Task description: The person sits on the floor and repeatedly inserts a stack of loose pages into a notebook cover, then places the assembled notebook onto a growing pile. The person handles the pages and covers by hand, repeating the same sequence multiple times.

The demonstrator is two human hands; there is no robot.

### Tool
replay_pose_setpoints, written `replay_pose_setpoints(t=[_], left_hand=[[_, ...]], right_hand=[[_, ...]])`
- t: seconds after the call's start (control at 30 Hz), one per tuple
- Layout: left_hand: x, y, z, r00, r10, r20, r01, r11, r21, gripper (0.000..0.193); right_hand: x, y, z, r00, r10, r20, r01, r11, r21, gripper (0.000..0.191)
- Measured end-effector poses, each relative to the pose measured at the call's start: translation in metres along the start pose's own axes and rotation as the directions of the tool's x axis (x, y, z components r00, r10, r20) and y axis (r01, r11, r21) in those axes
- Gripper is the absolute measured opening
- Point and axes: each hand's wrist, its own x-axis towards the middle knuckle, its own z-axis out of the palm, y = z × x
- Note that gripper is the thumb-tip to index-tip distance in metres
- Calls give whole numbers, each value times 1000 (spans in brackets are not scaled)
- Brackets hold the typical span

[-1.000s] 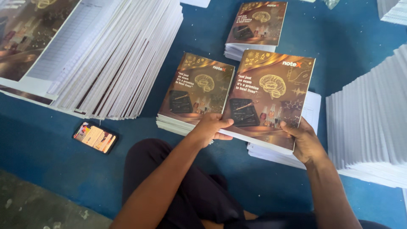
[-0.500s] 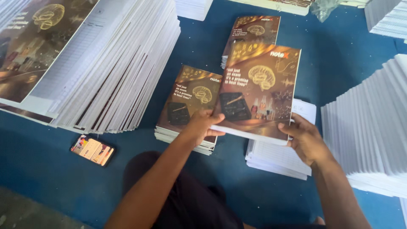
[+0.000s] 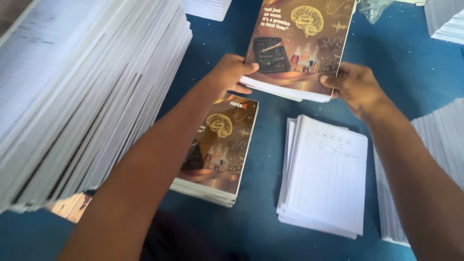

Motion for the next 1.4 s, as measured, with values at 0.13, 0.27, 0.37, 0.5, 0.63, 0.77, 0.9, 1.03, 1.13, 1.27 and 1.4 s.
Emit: replay_pose_setpoints(t=[0.13,0.27,0.37,0.5,0.63,0.77,0.9,1.03,1.13,1.27,1.4], left_hand=[[46,-7,-12,999,-6,-33,11,988,157,38],[87,-20,-19,996,49,-70,-29,965,262,34],[108,-30,-16,988,80,-131,-35,948,316,34],[119,-38,-7,976,112,-189,-29,918,395,34],[121,-43,-3,969,108,-221,31,837,546,37],[120,-52,-2,964,130,-231,7,859,512,37],[127,-52,-1,977,105,-183,20,816,578,38],[132,-55,4,958,265,-107,-92,642,761,36],[134,-54,6,879,443,-176,-170,636,753,79],[132,-44,18,923,354,-148,-93,581,809,63],[120,-32,31,951,194,-242,114,507,854,59]], right_hand=[[45,7,-1,1000,-13,24,14,999,-35,29],[77,20,3,999,33,17,-29,979,-202,25],[94,27,6,997,77,-24,-80,964,-254,26],[104,35,7,988,129,-88,-153,914,-376,29],[111,50,8,984,163,-78,-180,907,-382,30],[123,72,10,973,221,-71,-232,904,-360,30],[131,86,7,980,199,-3,-195,953,-234,29],[135,88,3,978,209,-5,-205,952,-227,27],[135,86,3,980,199,-20,-197,949,-244,27],[139,75,3,976,199,-94,-218,933,-286,30],[143,71,9,967,219,-129,-255,841,-478,32]])
